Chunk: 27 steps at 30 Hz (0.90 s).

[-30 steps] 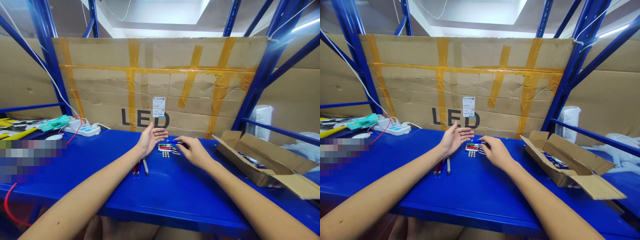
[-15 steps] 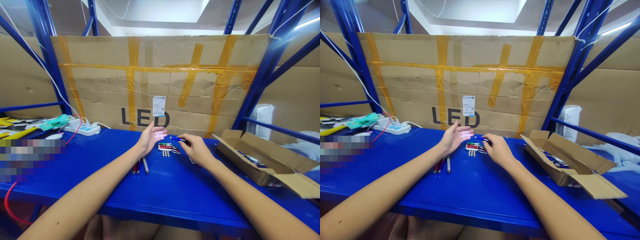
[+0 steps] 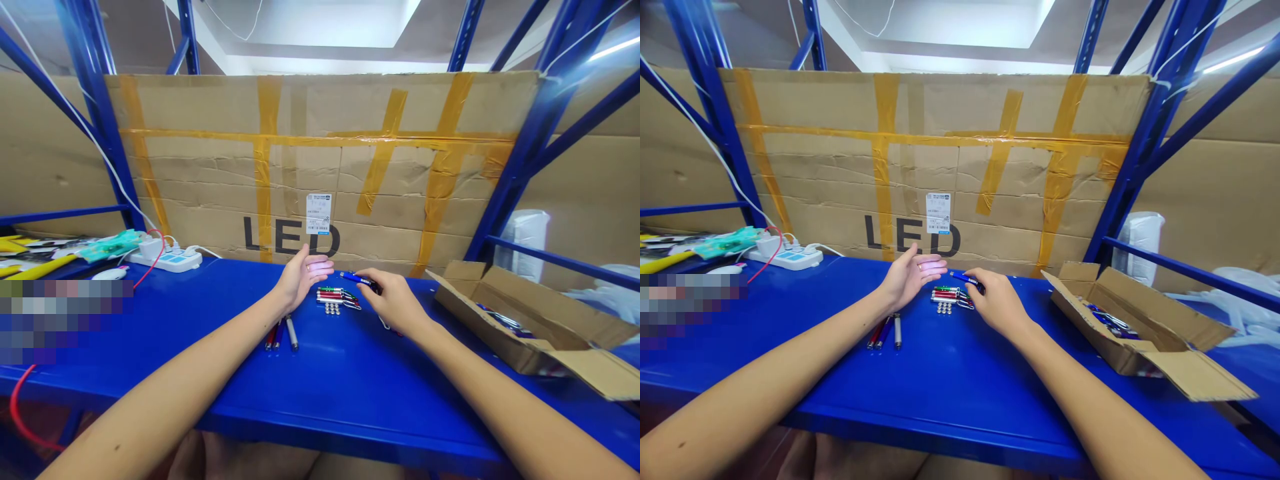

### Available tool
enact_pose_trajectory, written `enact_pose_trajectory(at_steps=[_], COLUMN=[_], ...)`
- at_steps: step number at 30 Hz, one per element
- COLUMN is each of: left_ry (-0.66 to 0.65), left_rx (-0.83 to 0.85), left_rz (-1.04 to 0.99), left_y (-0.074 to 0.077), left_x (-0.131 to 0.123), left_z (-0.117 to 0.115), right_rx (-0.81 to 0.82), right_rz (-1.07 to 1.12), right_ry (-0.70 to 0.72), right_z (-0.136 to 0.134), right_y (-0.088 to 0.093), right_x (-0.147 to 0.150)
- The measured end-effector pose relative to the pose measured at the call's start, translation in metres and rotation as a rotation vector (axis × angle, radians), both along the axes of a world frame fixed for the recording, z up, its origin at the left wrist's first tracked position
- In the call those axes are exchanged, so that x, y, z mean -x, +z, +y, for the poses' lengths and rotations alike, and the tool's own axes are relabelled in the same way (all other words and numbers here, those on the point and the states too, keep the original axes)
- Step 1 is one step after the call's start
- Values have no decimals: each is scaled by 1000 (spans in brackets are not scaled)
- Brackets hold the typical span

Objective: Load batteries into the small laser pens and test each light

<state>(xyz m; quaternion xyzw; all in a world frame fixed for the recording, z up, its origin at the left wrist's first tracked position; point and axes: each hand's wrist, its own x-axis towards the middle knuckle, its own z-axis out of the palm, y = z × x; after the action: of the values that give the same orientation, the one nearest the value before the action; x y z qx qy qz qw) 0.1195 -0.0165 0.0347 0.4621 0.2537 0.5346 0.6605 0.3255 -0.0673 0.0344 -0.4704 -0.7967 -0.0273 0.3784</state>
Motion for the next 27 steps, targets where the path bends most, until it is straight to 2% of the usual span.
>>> enact_pose_trajectory(at_steps=[13, 27], left_ry=[-21, -80], left_rx=[0, 4], left_rz=[-11, -23], left_y=[-1, 0], left_x=[2, 4], left_z=[3, 1], right_rx=[-9, 76], right_rz=[-14, 20], right_ry=[-1, -122], right_z=[-1, -1], right_y=[0, -2], right_x=[0, 2])
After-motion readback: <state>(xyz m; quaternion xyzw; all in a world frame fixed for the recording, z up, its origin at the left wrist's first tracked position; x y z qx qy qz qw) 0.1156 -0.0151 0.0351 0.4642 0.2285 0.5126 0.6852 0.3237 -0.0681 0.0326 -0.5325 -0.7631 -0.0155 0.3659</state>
